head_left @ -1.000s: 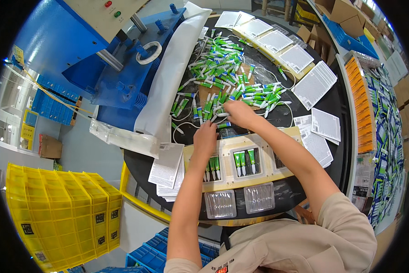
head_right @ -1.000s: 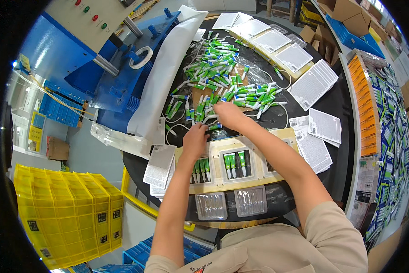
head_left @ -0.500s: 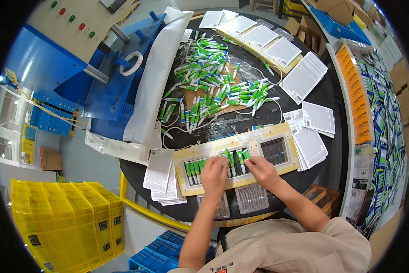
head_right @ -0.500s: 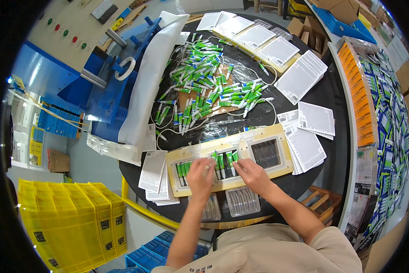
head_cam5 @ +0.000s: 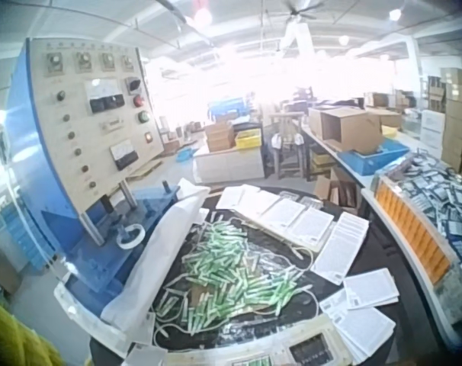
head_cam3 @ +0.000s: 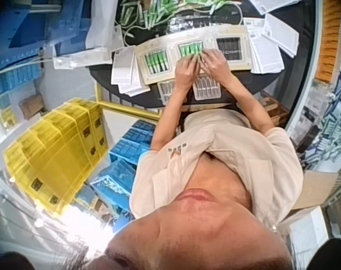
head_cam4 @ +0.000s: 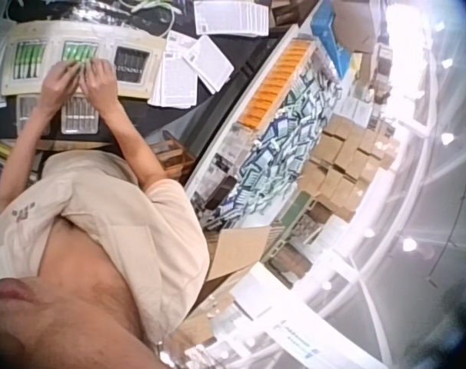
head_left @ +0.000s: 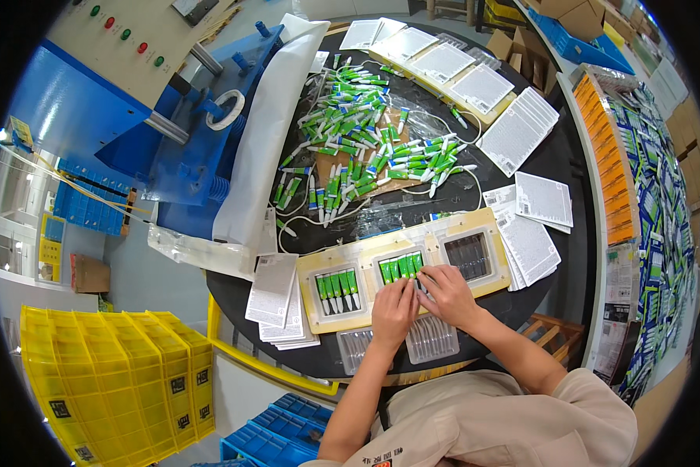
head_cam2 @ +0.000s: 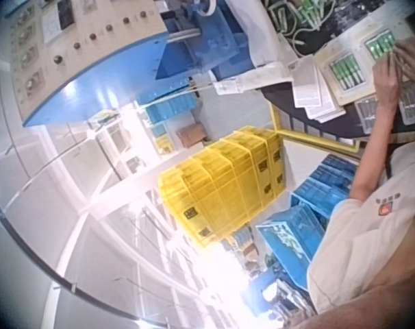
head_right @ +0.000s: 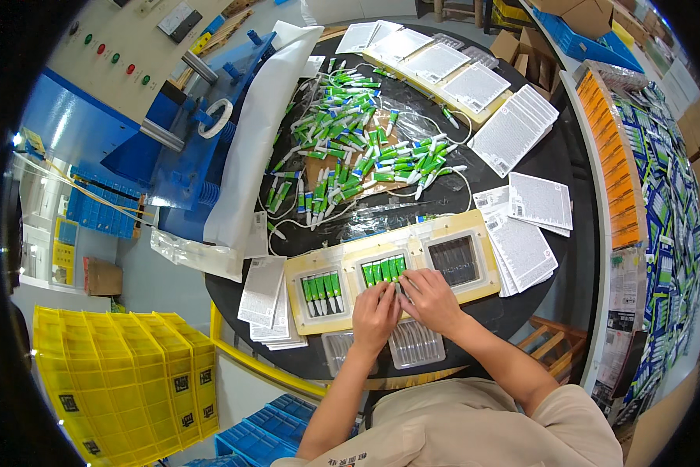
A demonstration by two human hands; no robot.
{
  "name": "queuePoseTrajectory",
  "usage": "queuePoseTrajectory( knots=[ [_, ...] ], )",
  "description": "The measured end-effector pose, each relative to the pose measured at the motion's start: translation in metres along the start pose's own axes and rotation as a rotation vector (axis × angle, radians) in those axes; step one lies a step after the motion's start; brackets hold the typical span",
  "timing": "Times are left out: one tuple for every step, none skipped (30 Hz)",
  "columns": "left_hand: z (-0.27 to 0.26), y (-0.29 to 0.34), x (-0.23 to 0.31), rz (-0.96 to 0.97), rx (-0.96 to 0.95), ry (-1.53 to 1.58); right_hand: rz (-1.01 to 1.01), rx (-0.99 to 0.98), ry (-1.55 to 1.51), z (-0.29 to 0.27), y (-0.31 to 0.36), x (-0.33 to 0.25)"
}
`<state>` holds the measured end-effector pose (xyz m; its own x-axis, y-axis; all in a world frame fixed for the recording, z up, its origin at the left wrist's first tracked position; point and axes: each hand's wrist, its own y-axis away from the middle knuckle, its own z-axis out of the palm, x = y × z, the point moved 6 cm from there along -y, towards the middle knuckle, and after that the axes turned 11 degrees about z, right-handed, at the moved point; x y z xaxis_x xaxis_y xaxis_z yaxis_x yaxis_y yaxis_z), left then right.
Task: The person places green cylindrical batteries into a wooden jig with three compartments, then covers them with white paper sheets. The person repeats this cycle multiple times, stacking the completed units on the table.
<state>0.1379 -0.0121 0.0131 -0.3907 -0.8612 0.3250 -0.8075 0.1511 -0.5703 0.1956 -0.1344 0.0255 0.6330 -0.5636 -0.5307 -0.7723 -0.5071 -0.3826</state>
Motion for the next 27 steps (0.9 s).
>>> queuePoseTrajectory(
  knots=[
    [0.001, 0.001, -0.001, -0.018, -0.027, -0.009, 0.024, -0.019, -0.008, 0.000, 0.001, 0.001],
    [0.000, 0.002, 0.000, -0.007, -0.036, -0.040, 0.008, 0.019, -0.015, -0.004, 0.001, 0.000],
    [0.000, 0.003, 0.000, -0.003, -0.058, -0.065, 0.013, 0.033, -0.018, -0.006, 0.000, 0.001],
    [-0.001, 0.004, -0.001, 0.001, -0.079, -0.089, 0.028, 0.048, -0.026, -0.010, -0.004, 0.003],
    [0.000, 0.004, -0.001, 0.003, -0.105, -0.100, 0.015, 0.076, 0.000, -0.014, -0.010, 0.006],
    [-0.001, 0.004, -0.002, 0.006, -0.131, -0.111, 0.013, 0.105, 0.020, -0.019, -0.019, 0.011],
    [0.000, 0.005, -0.003, -0.003, -0.178, -0.119, 0.007, 0.132, 0.031, -0.023, -0.029, 0.017],
    [-0.002, 0.004, -0.003, 0.011, -0.176, -0.109, 0.100, 0.174, 0.053, -0.029, -0.045, 0.032],
    [-0.004, 0.003, -0.004, 0.016, -0.192, -0.097, 0.168, 0.234, 0.054, -0.036, -0.063, 0.048],
    [-0.005, -0.001, -0.006, 0.029, -0.206, -0.083, 0.208, 0.254, 0.061, -0.041, -0.084, 0.067],
    [-0.006, -0.007, -0.009, 0.026, -0.199, -0.063, 0.228, 0.288, 0.068, -0.048, -0.103, 0.087],
    [-0.008, -0.015, -0.015, 0.027, -0.191, -0.043, 0.186, 0.206, 0.099, -0.045, -0.121, 0.100],
    [-0.011, -0.025, -0.021, 0.039, -0.159, -0.023, 0.158, 0.118, 0.129, -0.038, -0.137, 0.112],
    [-0.009, -0.040, -0.035, 0.018, -0.135, -0.007, 0.077, 0.001, 0.189, -0.024, -0.148, 0.118],
    [-0.007, -0.058, -0.050, 0.036, -0.066, -0.043, -0.040, -0.023, 0.302, -0.014, -0.154, 0.117],
    [-0.001, -0.078, -0.070, -0.006, -0.055, -0.090, -0.048, -0.189, 0.379, 0.003, -0.158, 0.123],
    [0.006, -0.097, -0.091, -0.050, -0.044, -0.138, -0.091, -0.289, 0.439, 0.018, -0.162, 0.124],
    [0.015, -0.116, -0.111, -0.061, -0.055, -0.146, -0.129, -0.374, 0.486, 0.027, -0.163, 0.125],
    [0.022, -0.133, -0.129, -0.059, -0.039, -0.154, -0.094, -0.392, 0.466, 0.030, -0.166, 0.126],
    [0.033, -0.143, -0.146, -0.069, -0.136, -0.180, -0.134, -0.308, 0.463, 0.024, -0.165, 0.120],
    [0.043, -0.152, -0.159, -0.061, -0.208, -0.206, -0.124, -0.292, 0.505, 0.019, -0.162, 0.118],
    [0.052, -0.159, -0.170, -0.049, -0.283, -0.229, -0.077, -0.183, 0.346, 0.002, -0.160, 0.114],
    [0.057, -0.163, -0.175, -0.012, -0.298, -0.239, 0.006, -0.063, 0.226, -0.018, -0.151, 0.113],
    [0.062, -0.164, -0.178, 0.027, -0.318, -0.265, 0.090, 0.055, 0.108, -0.041, -0.137, 0.111],
    [0.064, -0.163, -0.178, 0.073, -0.329, -0.306, 0.207, 0.190, -0.097, -0.063, -0.117, 0.112],
    [0.067, -0.162, -0.174, 0.176, -0.344, -0.377, 0.420, 0.243, -0.191, -0.075, -0.092, 0.113],
    [0.067, -0.161, -0.171, 0.237, -0.315, -0.451, 0.622, 0.292, -0.294, -0.082, -0.066, 0.114]
  ],
)
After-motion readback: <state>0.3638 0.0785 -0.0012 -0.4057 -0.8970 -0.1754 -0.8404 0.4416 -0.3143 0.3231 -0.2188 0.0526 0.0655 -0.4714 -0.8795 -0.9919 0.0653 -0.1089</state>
